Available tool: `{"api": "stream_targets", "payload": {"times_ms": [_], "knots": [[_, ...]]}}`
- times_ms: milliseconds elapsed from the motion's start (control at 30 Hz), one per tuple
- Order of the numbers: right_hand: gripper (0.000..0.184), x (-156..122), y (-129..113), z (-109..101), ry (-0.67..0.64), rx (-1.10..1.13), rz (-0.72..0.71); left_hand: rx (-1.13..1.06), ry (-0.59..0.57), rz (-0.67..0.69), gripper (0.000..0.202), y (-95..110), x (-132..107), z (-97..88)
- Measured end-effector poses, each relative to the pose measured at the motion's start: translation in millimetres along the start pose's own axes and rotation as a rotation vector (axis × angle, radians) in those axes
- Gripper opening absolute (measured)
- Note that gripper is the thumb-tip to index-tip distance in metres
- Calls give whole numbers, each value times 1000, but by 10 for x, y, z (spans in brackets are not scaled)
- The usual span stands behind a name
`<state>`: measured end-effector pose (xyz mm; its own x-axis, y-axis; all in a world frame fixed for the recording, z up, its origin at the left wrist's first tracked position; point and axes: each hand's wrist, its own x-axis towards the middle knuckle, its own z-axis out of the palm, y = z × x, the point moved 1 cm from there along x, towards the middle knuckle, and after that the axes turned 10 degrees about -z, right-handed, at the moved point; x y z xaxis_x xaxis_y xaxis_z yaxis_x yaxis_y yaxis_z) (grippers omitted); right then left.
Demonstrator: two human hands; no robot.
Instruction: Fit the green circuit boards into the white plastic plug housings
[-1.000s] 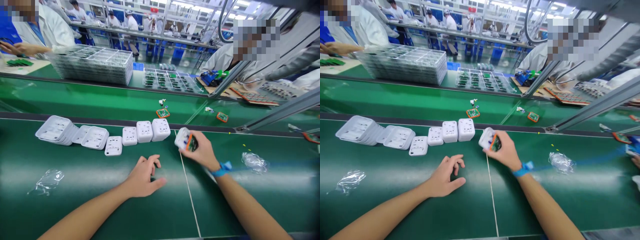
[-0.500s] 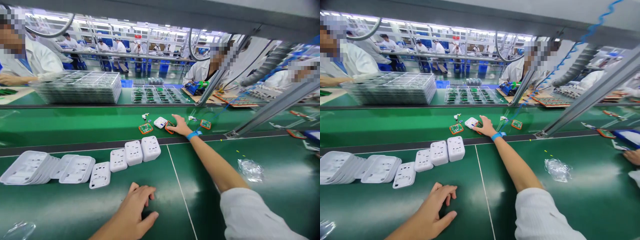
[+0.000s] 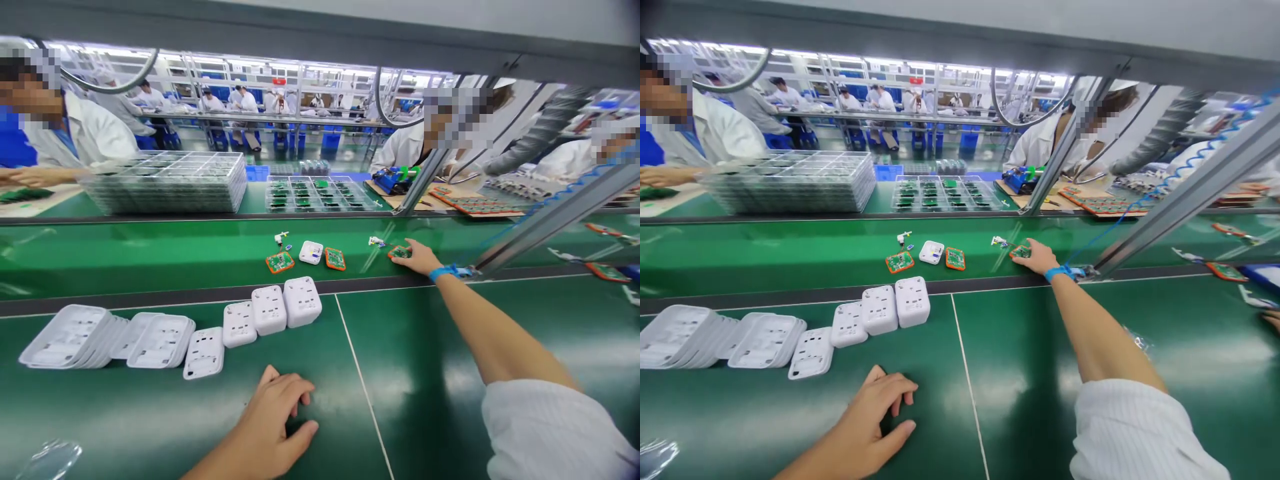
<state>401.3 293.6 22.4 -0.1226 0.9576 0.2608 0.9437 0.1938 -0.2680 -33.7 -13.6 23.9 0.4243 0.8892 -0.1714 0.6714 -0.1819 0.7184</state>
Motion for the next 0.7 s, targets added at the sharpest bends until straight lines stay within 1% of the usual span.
{"api": "stream_targets", "payload": {"times_ms": [67, 100, 133, 167, 233, 300, 400, 467, 533, 567, 633, 700], "knots": [[81, -67, -266, 32, 32, -24, -16, -1, 17, -3, 28, 10, -6, -6], [87, -132, -426, 47, 50, -35, -29, -3, 24, -3, 27, 11, -13, -9], [89, -226, -599, 63, 70, -46, -43, -7, 30, -2, 26, 10, -21, -11], [87, -351, -778, 80, 98, -59, -57, -14, 39, 0, 25, 7, -29, -13], [83, -686, -1137, 123, 144, -88, -86, -38, 77, 18, 22, -6, -41, -13], [77, -1102, -1475, 158, 206, -151, -167, -70, 154, 59, 16, -22, -41, -7], [65, -1755, -1919, 179, 212, -250, -268, -108, 294, 122, 13, -55, -23, 25], [54, -2148, -2196, 164, 164, -326, -335, -96, 377, 124, 16, -81, -7, 58], [46, -2481, -2466, 130, 65, -365, -393, -60, 433, 87, 15, -105, 5, 87], [46, -2621, -2595, 104, 11, -362, -420, -46, 446, 61, 14, -116, 8, 97], [52, -2833, -2817, 37, -103, -298, -490, -29, 438, 13, 8, -132, 7, 105], [56, -2937, -2960, -37, -209, -186, -564, -8, 406, -16, 6, -138, 0, 105]]}}
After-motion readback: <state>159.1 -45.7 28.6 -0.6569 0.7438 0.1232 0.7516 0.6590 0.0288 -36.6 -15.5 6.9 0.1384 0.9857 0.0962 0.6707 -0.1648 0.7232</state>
